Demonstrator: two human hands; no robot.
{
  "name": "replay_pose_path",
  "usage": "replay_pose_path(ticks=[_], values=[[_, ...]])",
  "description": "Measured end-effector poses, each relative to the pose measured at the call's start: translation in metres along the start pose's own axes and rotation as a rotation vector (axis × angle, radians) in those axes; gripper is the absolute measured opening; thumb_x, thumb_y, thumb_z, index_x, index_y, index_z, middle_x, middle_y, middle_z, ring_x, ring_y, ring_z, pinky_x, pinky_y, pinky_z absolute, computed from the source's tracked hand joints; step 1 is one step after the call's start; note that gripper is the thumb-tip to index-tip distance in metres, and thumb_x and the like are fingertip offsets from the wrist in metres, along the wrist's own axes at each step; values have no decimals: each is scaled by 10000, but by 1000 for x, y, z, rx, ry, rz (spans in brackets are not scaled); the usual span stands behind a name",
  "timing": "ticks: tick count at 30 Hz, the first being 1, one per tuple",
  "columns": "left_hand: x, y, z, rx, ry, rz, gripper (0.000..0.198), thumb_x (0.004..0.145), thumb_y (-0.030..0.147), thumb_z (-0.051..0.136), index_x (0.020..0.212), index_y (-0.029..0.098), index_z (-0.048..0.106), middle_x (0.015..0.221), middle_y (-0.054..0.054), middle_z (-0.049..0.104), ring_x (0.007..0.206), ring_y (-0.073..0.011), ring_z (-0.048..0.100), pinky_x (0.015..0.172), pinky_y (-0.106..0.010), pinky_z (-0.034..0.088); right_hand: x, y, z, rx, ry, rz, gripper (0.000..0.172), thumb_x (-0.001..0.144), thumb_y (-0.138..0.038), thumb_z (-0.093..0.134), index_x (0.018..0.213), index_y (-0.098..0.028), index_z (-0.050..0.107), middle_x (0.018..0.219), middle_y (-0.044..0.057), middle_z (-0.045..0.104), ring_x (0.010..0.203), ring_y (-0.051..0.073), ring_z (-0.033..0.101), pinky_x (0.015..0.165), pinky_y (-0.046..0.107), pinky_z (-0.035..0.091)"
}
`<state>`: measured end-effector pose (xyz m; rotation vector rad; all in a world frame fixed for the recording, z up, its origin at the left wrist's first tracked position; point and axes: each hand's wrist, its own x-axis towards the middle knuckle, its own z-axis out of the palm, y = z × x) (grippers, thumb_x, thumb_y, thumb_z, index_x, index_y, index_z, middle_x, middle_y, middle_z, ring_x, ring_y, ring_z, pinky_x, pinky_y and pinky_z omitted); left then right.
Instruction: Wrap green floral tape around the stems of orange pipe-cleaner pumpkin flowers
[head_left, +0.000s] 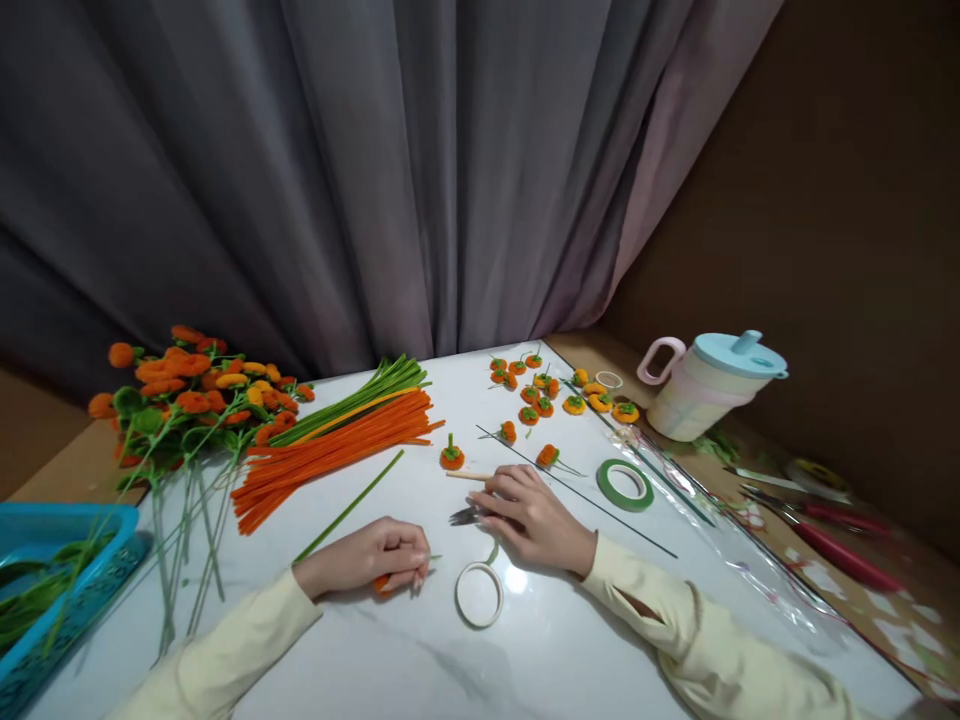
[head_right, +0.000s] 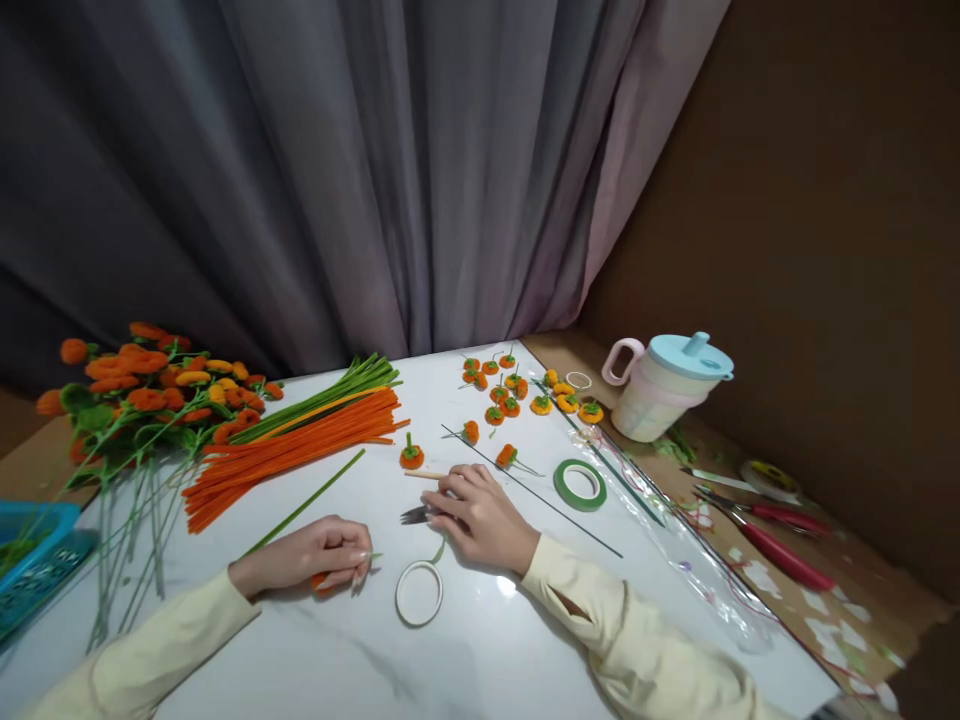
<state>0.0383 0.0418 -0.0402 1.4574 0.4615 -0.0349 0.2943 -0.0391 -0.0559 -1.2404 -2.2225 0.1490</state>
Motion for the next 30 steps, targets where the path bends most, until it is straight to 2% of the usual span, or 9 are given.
replay_pose_path(ticks=[3,5,7,9,11,14,19,25,30], values=[[5,1,3,24,43,34,397,867,494,560,744,117,574,461,68,424,429,-66,333,478,-194,296,4,-3,0,41,86,64,290,953,-287,459,1156,-151,616,999,118,655,986,245,506,860,420,388],[11,2,5,29,76,70,402,869,498,554,742,117,572,457,70,419,433,-68,335,500,-202,322,15,-4,-2,134,53,107,308,975,-321,414,1003,-149,668,915,104,668,927,224,525,850,395,396],[17,2,7,14,100,101,407,859,512,559,741,123,562,451,74,411,439,-72,343,535,-216,362,33,-4,-7,301,-119,156,408,984,-370,382,820,-140,676,797,79,656,839,190,543,826,344,416],[21,1,8,-2,122,130,411,849,526,564,740,130,552,443,81,396,446,-78,357,575,-234,400,55,-4,-12,497,-360,248,479,974,-445,375,785,-120,673,735,58,633,737,153,551,737,273,442],[23,-1,9,-3,146,155,410,852,526,558,739,132,549,442,84,387,443,-77,363,579,-235,409,74,-3,-15,582,-545,277,537,941,-527,394,756,-109,676,628,15,583,575,110,493,589,225,420],[22,-4,12,47,160,181,382,876,486,541,790,116,584,515,53,470,421,-61,355,498,-205,367,92,-2,-12,709,-849,234,566,888,-580,459,687,-97,676,502,-41,462,482,73,382,508,200,347],[18,-7,16,426,271,336,345,940,365,442,757,122,606,639,-23,609,530,-89,502,533,-188,394,93,2,-2,875,-1100,213,495,872,-531,525,793,-74,697,487,-55,447,452,56,319,446,187,277],[15,-10,18,591,312,457,270,924,231,428,754,137,616,688,-52,626,627,-127,549,624,-213,411,93,8,2,949,-1237,162,460,917,-460,476,968,-46,669,619,5,574,447,52,305,430,189,292],[14,-12,19,759,321,532,288,941,218,369,787,144,601,702,-72,605,652,-153,551,628,-231,424,93,8,3,887,-1219,100,293,932,-248,440,941,-61,665,600,-8,555,473,62,360,465,178,336]])
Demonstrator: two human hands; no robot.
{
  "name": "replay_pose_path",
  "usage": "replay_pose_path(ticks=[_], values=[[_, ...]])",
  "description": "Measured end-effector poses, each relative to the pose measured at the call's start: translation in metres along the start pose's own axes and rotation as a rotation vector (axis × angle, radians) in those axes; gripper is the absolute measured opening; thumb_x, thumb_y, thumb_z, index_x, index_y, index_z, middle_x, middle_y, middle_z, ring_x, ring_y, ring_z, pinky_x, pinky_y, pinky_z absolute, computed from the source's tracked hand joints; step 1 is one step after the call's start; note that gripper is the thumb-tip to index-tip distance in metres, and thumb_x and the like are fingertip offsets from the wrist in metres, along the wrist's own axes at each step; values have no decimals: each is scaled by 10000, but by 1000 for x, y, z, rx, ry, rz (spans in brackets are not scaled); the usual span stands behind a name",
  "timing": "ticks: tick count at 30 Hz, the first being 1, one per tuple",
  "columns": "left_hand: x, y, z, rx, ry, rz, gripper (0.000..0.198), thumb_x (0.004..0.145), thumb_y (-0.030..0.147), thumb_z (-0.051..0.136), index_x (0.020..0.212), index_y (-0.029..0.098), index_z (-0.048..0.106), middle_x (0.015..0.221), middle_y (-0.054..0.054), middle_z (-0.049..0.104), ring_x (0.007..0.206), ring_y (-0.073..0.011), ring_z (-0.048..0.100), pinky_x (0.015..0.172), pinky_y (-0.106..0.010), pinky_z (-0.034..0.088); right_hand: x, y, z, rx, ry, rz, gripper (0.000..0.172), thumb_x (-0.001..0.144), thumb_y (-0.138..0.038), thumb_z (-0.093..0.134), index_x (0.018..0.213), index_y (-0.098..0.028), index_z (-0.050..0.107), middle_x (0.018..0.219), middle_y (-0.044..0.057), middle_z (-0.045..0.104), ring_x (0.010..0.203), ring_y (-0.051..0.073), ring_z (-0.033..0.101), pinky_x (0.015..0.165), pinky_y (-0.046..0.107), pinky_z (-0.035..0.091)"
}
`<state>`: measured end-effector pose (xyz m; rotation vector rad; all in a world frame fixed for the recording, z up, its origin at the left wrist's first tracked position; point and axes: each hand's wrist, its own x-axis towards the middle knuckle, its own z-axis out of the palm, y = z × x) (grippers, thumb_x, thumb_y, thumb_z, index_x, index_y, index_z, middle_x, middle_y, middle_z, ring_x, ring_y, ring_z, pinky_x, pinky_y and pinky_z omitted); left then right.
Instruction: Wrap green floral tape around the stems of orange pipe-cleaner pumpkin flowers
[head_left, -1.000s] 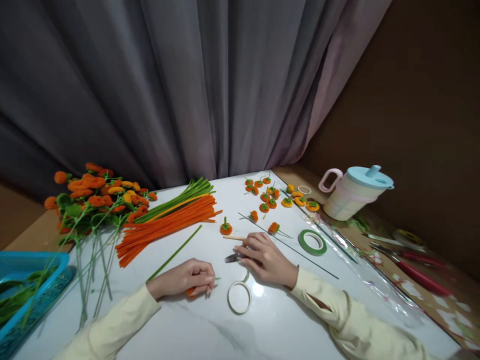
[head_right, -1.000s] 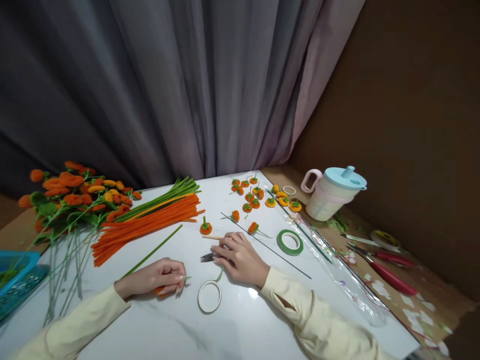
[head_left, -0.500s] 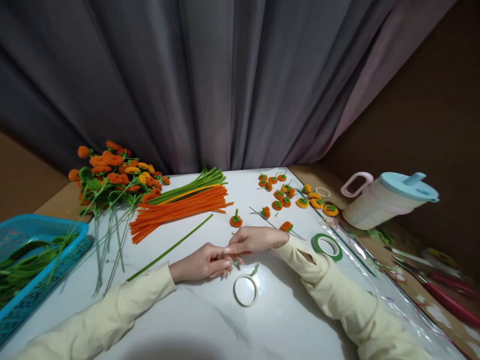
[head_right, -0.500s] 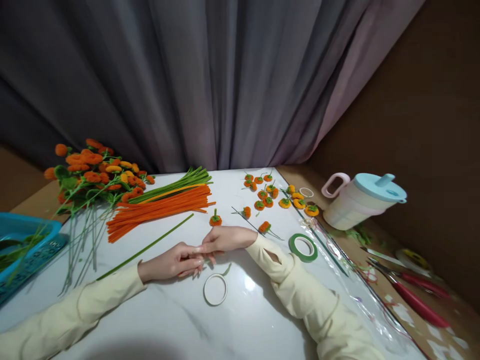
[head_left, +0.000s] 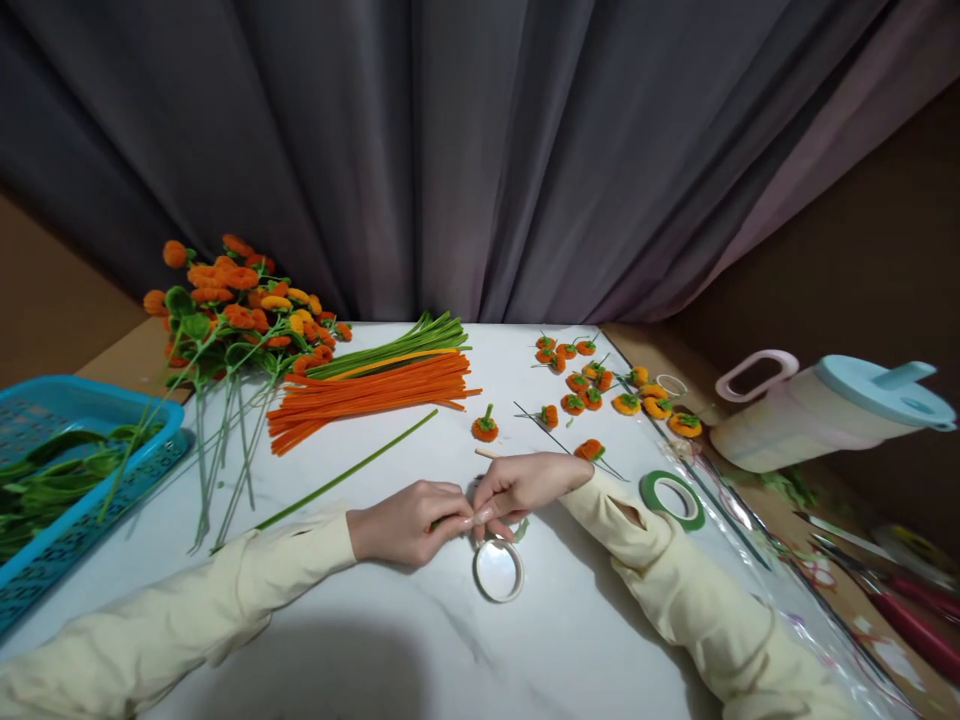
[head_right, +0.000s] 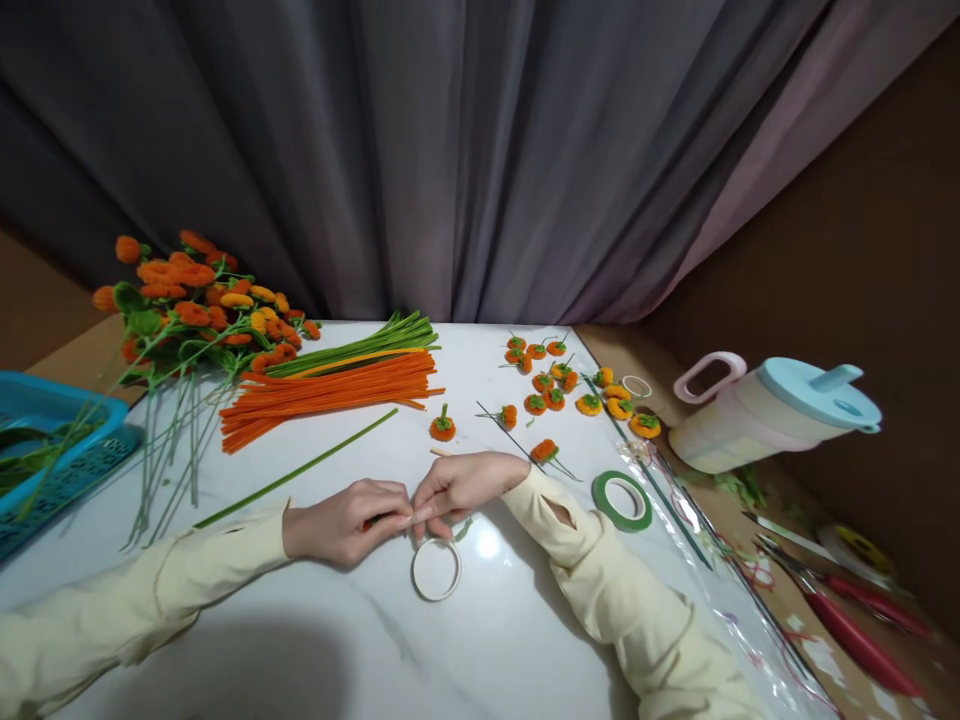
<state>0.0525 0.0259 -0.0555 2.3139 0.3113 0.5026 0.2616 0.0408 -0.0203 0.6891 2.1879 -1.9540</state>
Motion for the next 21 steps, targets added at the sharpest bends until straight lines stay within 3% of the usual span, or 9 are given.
replay_pose_path(ticks=[5,9,13,16,19,21], values=[[2,2,-2,-30,-3,-33,282,941,228,369,750,158,564,677,-48,587,633,-142,534,619,-222,414,-5,-17,10,-242,123,-31,200,855,-93,481,748,-115,649,574,-21,552,535,79,446,547,184,361],[6,16,-11,3,-120,-92,280,934,227,372,714,168,535,680,-37,575,634,-143,514,629,-228,401,-10,-43,31,-877,240,83,133,762,-78,568,668,-140,639,612,17,633,503,101,454,498,229,290],[9,38,-23,38,-142,-274,277,911,212,382,657,171,485,635,-19,540,593,-140,474,592,-243,358,-9,-56,58,-1263,360,197,168,803,-89,538,678,-128,643,616,60,641,521,149,551,455,279,246],[12,47,-31,-269,-45,-514,300,892,258,423,608,168,461,543,15,488,491,-108,415,517,-229,326,-6,-53,68,-1528,525,125,192,799,-4,491,841,-62,668,630,77,618,530,179,567,401,297,264],[15,44,-35,-861,77,-666,322,837,310,543,566,159,458,503,40,417,506,-95,416,537,-214,350,-5,-47,63,-1724,710,43,324,846,32,376,1086,63,591,631,94,607,527,201,560,385,315,352],[17,40,-36,-1207,129,-706,281,747,288,665,588,160,472,490,75,310,519,-89,398,580,-213,377,-6,-46,55,-1787,791,-36,350,877,30,321,1139,90,546,669,112,622,558,203,576,410,320,404]])
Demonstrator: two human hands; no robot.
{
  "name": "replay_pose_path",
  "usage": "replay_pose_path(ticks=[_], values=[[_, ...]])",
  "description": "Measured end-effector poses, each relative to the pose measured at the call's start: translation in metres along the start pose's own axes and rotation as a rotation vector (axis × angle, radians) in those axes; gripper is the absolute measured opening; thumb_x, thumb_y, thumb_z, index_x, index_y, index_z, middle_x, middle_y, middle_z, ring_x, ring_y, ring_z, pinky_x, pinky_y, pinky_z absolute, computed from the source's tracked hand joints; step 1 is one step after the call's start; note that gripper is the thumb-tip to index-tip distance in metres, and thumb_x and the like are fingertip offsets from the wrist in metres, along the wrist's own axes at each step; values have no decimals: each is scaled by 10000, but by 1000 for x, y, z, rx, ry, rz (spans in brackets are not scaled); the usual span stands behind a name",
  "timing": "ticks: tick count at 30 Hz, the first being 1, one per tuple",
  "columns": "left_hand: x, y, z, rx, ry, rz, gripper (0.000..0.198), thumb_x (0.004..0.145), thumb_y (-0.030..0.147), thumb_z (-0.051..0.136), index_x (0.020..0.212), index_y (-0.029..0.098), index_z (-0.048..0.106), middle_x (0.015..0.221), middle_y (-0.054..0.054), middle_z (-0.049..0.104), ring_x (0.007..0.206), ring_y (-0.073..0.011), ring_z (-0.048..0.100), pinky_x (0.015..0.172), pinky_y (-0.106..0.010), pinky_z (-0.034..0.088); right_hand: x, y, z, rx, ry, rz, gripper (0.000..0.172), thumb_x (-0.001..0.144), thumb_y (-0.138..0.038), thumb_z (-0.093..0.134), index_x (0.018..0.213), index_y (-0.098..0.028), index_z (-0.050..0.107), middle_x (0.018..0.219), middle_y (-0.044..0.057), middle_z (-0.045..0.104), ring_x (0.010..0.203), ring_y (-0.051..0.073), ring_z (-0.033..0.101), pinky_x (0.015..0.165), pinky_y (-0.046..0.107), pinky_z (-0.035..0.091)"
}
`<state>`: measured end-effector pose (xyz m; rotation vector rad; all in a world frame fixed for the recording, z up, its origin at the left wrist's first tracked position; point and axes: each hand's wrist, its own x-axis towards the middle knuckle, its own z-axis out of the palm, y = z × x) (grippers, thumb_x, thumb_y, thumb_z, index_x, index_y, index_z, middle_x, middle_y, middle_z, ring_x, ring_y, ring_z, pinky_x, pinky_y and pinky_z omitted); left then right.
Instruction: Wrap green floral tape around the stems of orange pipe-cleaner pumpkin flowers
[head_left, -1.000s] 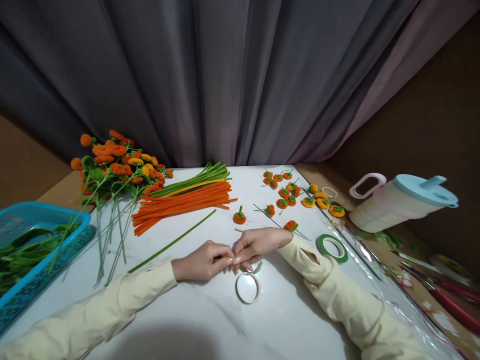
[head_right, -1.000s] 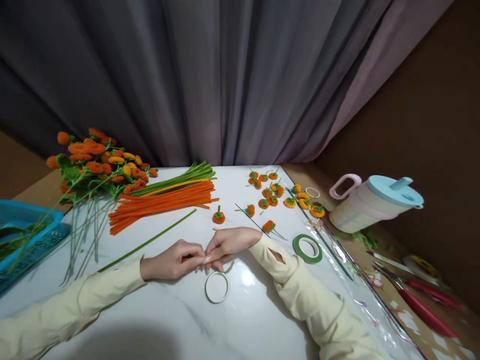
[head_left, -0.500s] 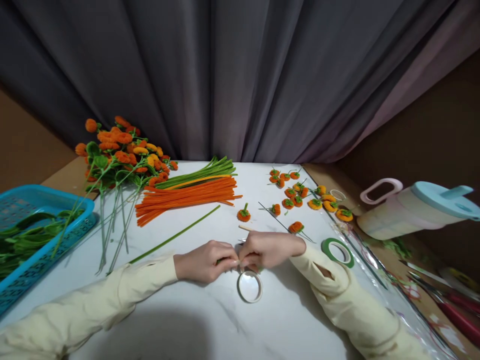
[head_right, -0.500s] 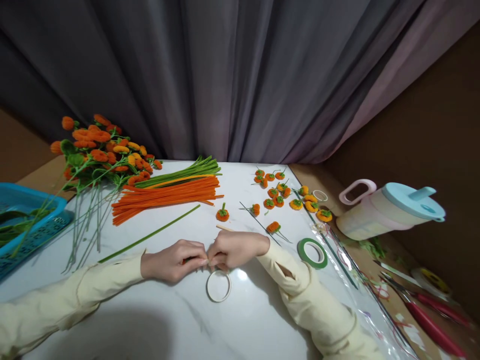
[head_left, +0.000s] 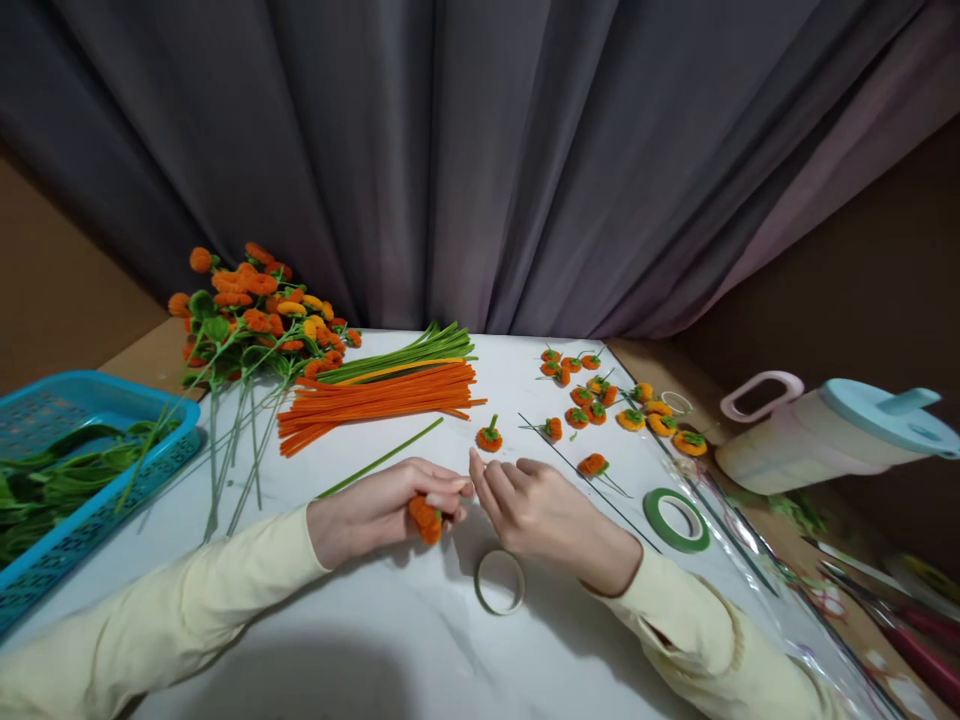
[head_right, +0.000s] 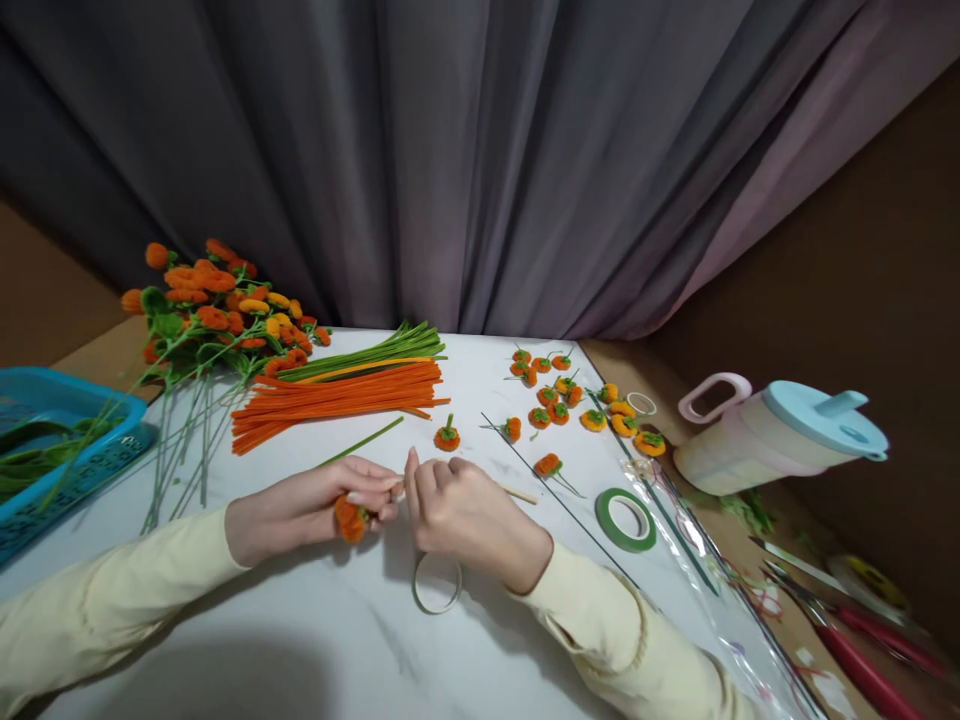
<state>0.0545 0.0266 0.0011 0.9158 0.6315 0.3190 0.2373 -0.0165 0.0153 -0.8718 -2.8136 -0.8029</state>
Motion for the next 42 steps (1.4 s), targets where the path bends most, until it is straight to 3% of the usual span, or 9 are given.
replay_pose_path(ticks=[5,10,13,15,18,26,30,36,42], values=[[-1,5,-3,-102,-41,-10,271,674,303,752,630,166,522,492,74,307,545,-105,417,608,-234,406,0,14,4,-30,158,-62,323,923,-18,314,1146,50,538,802,153,658,693,199,617,486,311,438],[-13,16,1,605,124,112,286,834,447,580,852,163,604,688,-5,626,578,-133,514,567,-245,401,-5,8,-4,58,-61,7,196,922,-54,399,994,-53,581,726,69,620,575,167,573,475,294,392],[-20,15,5,1054,257,381,210,810,353,642,946,197,608,726,11,648,679,-159,553,704,-284,414,-6,6,-12,171,-165,7,113,927,-127,477,844,-125,553,687,23,575,516,146,527,457,284,334],[-24,13,8,1304,257,593,110,863,280,589,848,183,638,756,-18,659,763,-180,562,835,-337,373,-5,5,-16,208,-185,11,143,928,-147,483,794,-150,530,679,10,559,514,144,510,456,286,317],[-29,10,10,1507,212,725,232,933,205,462,818,158,657,790,-56,670,745,-181,558,870,-364,335,-3,2,-20,154,-128,16,146,912,-119,477,790,-142,552,678,26,569,534,160,523,457,294,324],[-26,14,7,1400,172,638,365,969,179,404,645,172,572,633,19,634,698,-141,551,777,-276,358,-2,-9,-19,-18,43,-5,282,871,-16,394,1059,79,580,677,102,604,545,191,565,417,306,394],[-34,14,15,1734,203,769,283,994,226,359,842,143,583,752,-24,625,723,-172,542,833,-353,361,-4,-11,-21,-29,-39,-11,317,814,2,441,1084,101,575,634,86,588,494,172,541,364,288,352],[-38,13,19,2067,225,1004,352,915,-16,275,763,122,561,672,-30,568,647,-169,510,871,-399,362,-4,-9,-22,-20,27,-31,305,829,1,430,1061,89,606,629,89,594,486,165,519,374,287,383],[-38,16,14,1807,122,741,287,908,48,302,811,137,557,726,-39,598,686,-164,526,898,-394,360,-2,-10,-15,-86,83,-54,284,849,14,434,1070,90,595,674,105,606,547,177,562,407,288,423]])
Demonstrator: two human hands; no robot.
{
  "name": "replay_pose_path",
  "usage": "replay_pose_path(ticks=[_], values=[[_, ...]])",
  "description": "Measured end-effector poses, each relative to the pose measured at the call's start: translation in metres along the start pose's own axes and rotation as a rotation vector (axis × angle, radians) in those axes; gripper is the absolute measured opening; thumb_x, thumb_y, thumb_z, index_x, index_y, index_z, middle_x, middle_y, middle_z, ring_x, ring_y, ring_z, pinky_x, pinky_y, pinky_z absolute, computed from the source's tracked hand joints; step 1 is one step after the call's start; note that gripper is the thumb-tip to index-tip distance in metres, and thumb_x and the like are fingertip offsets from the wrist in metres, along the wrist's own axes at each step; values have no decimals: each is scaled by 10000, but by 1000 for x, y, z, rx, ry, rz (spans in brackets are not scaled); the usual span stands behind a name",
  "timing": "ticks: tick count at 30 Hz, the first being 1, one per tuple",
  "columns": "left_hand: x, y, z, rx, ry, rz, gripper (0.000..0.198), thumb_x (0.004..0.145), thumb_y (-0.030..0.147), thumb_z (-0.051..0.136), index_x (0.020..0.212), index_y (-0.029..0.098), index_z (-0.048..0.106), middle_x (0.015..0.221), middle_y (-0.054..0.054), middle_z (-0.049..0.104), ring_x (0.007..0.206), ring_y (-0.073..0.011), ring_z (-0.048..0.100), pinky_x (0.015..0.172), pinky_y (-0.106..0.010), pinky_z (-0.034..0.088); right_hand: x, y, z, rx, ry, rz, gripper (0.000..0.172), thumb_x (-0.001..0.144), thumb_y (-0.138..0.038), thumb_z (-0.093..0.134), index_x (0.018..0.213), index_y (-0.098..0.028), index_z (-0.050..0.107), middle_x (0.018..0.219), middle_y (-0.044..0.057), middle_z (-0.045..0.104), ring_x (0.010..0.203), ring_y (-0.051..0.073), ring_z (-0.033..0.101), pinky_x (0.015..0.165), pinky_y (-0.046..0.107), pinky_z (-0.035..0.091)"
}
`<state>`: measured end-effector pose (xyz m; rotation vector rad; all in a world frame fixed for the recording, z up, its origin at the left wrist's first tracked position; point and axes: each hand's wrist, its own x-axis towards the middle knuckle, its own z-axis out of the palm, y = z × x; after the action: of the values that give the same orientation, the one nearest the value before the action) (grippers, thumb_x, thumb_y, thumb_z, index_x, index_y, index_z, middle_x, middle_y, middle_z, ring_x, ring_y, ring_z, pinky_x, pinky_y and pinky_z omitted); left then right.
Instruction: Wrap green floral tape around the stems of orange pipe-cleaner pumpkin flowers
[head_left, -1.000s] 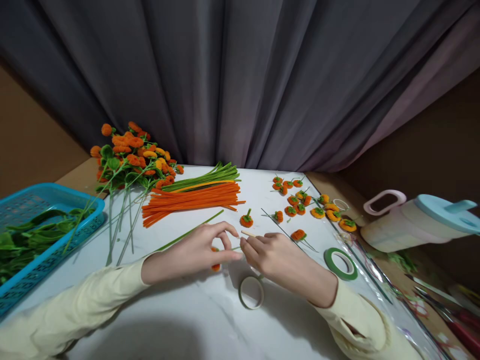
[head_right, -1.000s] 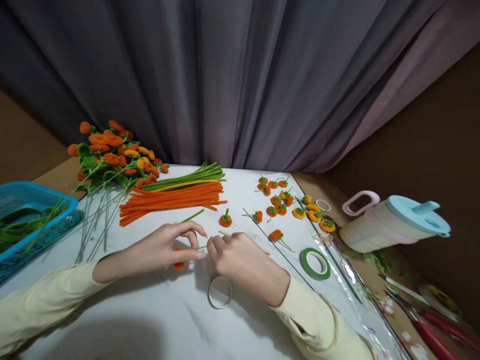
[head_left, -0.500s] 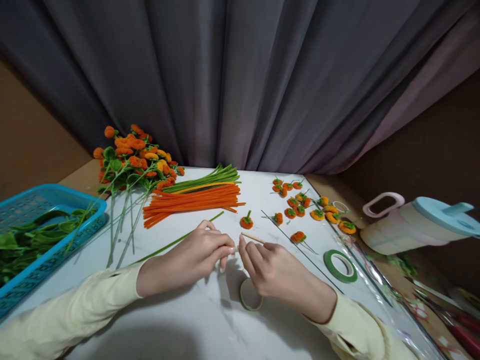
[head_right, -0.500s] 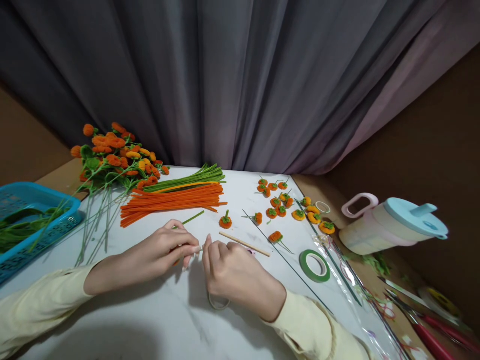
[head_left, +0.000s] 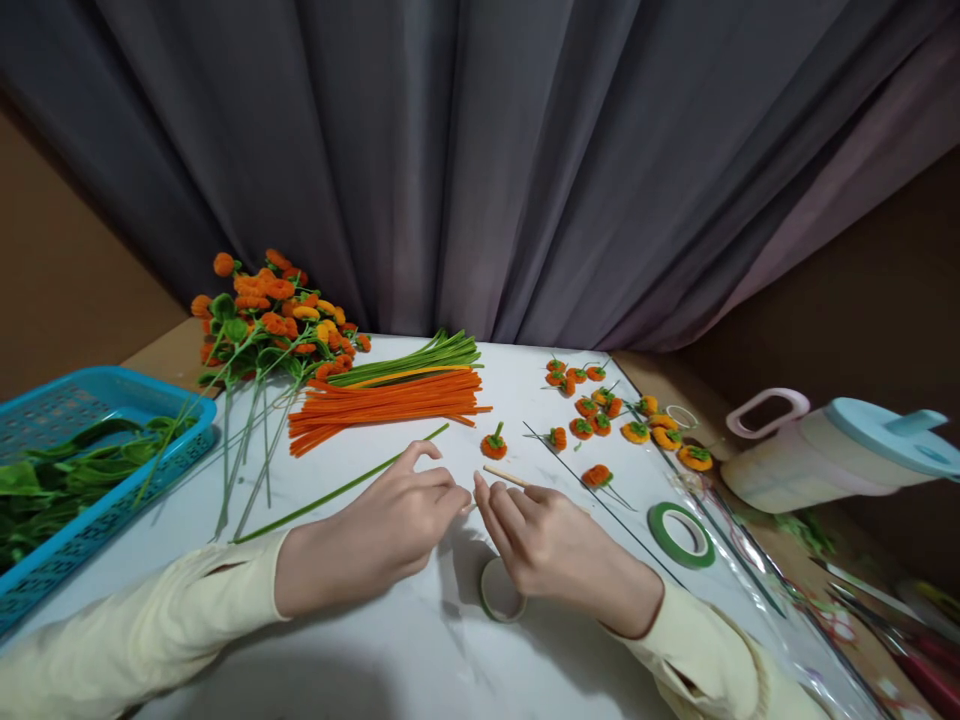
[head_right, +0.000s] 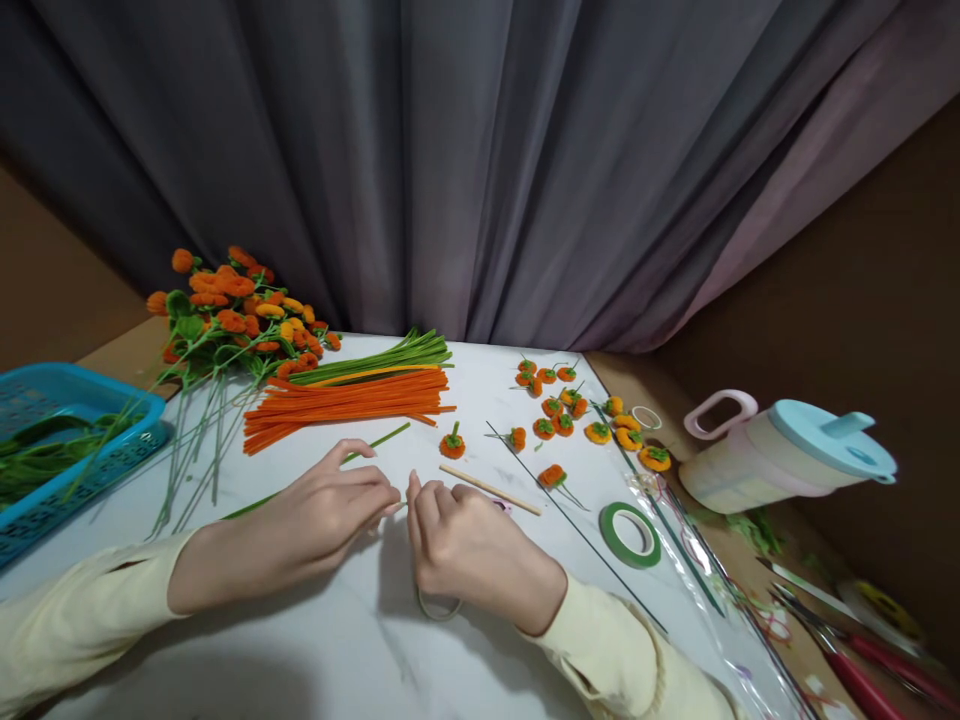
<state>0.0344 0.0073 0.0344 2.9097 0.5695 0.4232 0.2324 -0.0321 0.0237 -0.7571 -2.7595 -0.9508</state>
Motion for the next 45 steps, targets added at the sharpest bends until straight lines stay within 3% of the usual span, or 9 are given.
replay_pose_path(ticks=[7,11,18,24,28,34,40,43,45], values=[[10,-10,-3,-1001,-260,-435,331,936,317,383,677,173,528,554,-15,612,698,-174,601,750,-285,442,2,3,-3,27,-27,0,320,874,-15,383,1114,76,573,757,136,639,631,194,600,434,290,455],[13,-16,3,-1387,-286,-572,300,862,413,503,737,149,567,539,3,576,653,-165,606,629,-244,436,0,7,1,13,-60,30,323,883,-37,376,1127,51,570,806,140,647,679,199,616,473,288,478],[11,-14,16,-1092,-153,-607,205,900,353,434,814,181,504,469,69,510,465,-108,474,532,-212,366,3,5,10,18,-207,63,248,835,-39,465,1041,-20,603,762,80,620,584,174,595,437,277,442],[7,-13,11,-1042,-189,-577,155,809,267,572,863,203,442,525,73,593,471,-101,444,500,-196,334,1,2,9,-31,-108,0,326,801,11,448,1091,51,591,626,49,570,459,163,534,407,289,371],[6,-10,8,-998,-216,-522,111,872,247,481,791,202,421,486,60,579,488,-107,454,497,-200,321,-3,2,12,7,5,-6,309,823,5,425,1062,39,618,529,7,505,394,145,470,406,295,301],[4,-12,7,-1017,-264,-425,153,931,306,399,813,211,386,514,32,621,549,-126,511,534,-217,359,-3,0,16,47,201,51,258,853,4,412,1002,34,620,525,-7,476,412,123,411,419,296,257],[5,-14,3,-1173,-343,-431,281,922,469,400,811,210,406,491,29,613,538,-140,555,580,-248,405,-2,-2,13,43,286,65,270,889,-4,385,1037,57,603,537,12,504,458,132,436,429,300,278],[4,-13,3,-1310,-405,-423,362,889,560,430,800,211,408,467,34,598,515,-148,578,575,-260,420,-14,2,7,123,241,157,307,947,-51,354,1162,34,556,595,31,577,503,129,497,465,286,331],[4,-12,4,-1340,-443,-402,393,870,598,448,806,212,413,463,33,598,522,-155,589,571,-264,421,-34,3,-2,135,157,264,300,967,-112,404,1218,-16,538,782,90,681,616,141,586,541,283,403]])
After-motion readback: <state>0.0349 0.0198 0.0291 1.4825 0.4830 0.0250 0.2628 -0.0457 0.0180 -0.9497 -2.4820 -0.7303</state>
